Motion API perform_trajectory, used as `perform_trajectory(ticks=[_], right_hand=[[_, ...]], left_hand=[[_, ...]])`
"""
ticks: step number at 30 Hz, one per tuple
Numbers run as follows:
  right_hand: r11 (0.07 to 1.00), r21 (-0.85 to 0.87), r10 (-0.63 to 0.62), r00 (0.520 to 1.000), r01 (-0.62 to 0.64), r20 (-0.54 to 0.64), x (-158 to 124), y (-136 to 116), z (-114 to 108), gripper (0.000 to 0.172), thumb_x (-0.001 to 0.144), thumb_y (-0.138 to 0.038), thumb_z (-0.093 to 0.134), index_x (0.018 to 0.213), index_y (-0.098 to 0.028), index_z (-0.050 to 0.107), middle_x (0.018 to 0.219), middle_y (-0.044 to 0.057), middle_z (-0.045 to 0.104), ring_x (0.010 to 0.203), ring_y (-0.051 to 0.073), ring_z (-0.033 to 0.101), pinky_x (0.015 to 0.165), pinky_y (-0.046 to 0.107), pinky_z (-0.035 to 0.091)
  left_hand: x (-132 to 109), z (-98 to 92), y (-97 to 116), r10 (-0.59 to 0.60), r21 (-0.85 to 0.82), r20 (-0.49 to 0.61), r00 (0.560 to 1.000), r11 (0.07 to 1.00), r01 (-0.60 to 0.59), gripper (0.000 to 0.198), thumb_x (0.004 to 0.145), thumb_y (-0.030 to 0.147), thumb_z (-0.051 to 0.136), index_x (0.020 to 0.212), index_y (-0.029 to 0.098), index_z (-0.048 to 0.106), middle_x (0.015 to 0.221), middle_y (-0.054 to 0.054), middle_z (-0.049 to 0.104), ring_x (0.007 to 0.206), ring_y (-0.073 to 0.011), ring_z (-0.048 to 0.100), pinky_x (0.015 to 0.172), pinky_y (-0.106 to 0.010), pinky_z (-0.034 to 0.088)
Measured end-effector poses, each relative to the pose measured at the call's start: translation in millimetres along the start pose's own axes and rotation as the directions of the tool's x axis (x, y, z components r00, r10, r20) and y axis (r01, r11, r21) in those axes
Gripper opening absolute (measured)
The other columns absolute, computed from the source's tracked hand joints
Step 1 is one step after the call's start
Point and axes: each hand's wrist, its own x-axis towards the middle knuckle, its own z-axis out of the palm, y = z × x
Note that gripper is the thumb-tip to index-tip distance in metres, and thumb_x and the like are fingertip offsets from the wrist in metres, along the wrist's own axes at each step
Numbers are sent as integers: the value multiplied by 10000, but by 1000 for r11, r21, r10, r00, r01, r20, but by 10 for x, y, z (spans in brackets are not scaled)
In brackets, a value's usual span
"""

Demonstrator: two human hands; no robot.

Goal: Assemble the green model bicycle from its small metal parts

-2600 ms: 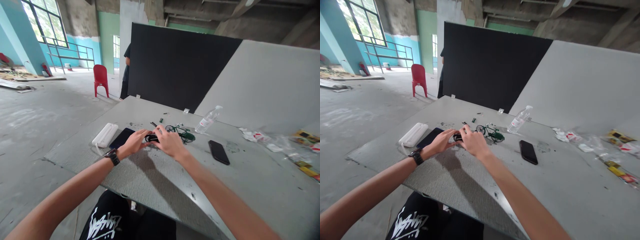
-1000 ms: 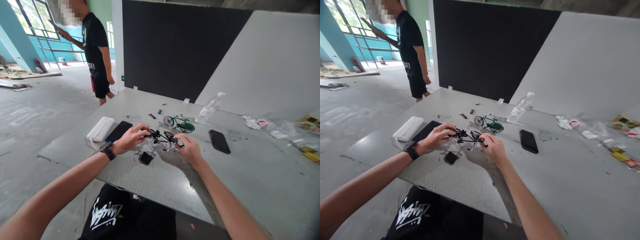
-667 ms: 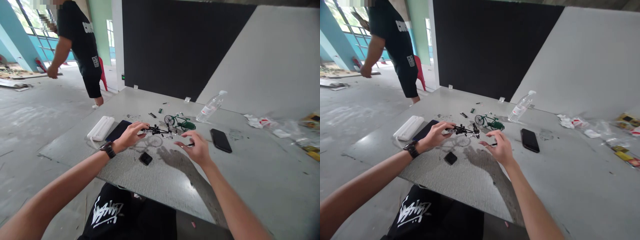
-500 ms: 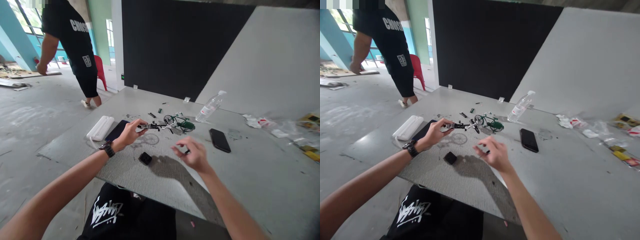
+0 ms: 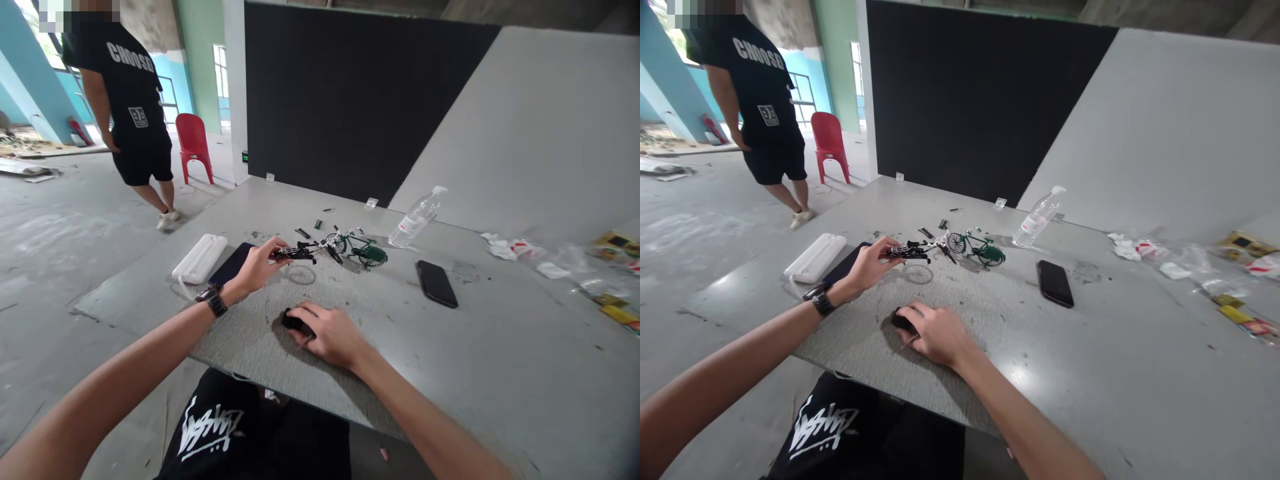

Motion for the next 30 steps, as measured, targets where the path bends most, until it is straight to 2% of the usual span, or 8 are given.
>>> perform_trajectory(ticks=[4,8,11,14,16,20,23,30], right_hand=[[999,14,49,993,-48,-107,-47,214,-103,261,972,-343,542,1188,-240,646,1181,51,724,809,184,713,601,278,502],[965,-20,254,954,-260,-161,-161,651,-185,256,972,-349,535,1175,-238,644,1185,60,729,897,230,722,690,330,550],[918,-74,378,915,-390,-140,-247,918,-172,260,962,-387,550,1166,-258,648,1189,51,734,910,262,729,725,379,561],[896,-73,428,897,-437,-112,-259,1000,-162,330,955,-488,550,1173,-260,646,1133,67,750,892,289,732,722,406,561],[883,-26,459,872,-469,-169,-217,981,-174,427,931,-570,560,1215,-258,628,1154,88,743,931,316,729,721,420,563],[890,200,455,826,-410,-332,-56,945,-190,539,897,-597,608,1307,-248,574,1268,107,699,1126,318,677,804,422,572],[890,301,438,829,-344,-347,55,979,-171,511,883,-584,639,1266,-247,603,1188,94,734,1089,292,696,783,392,577],[930,210,367,793,-301,-487,36,1005,-146,298,948,-470,587,1107,-231,666,1043,64,769,898,239,733,740,331,553]], left_hand=[[1,-4,-14,-53,-51,12,999,997,53,242,858,260,745,1047,200,607,908,-36,753,844,-170,724,757,-265,556],[10,-2,-27,-111,-76,27,993,991,113,271,839,278,763,1046,197,609,895,-43,757,817,-174,727,754,-282,569],[16,10,-36,-142,-53,29,989,988,143,275,827,299,776,1027,198,618,892,-45,758,810,-181,726,730,-280,567],[16,14,-29,-173,-41,51,984,984,175,306,824,347,781,1042,204,621,884,-46,755,824,-195,728,712,-282,559],[14,11,-13,-201,-52,82,976,977,205,334,816,372,785,1052,205,617,872,-49,753,815,-205,732,690,-283,555],[15,7,17,-253,-127,145,957,954,271,370,803,382,789,1059,202,593,828,-41,747,721,-198,732,637,-272,541],[17,9,29,-260,-199,188,947,934,296,384,797,364,787,1075,199,578,820,-31,746,683,-186,727,618,-260,531],[13,2,39,-229,-204,209,951,941,271,322,764,290,792,1004,186,605,832,-30,740,800,-178,718,687,-251,535]])
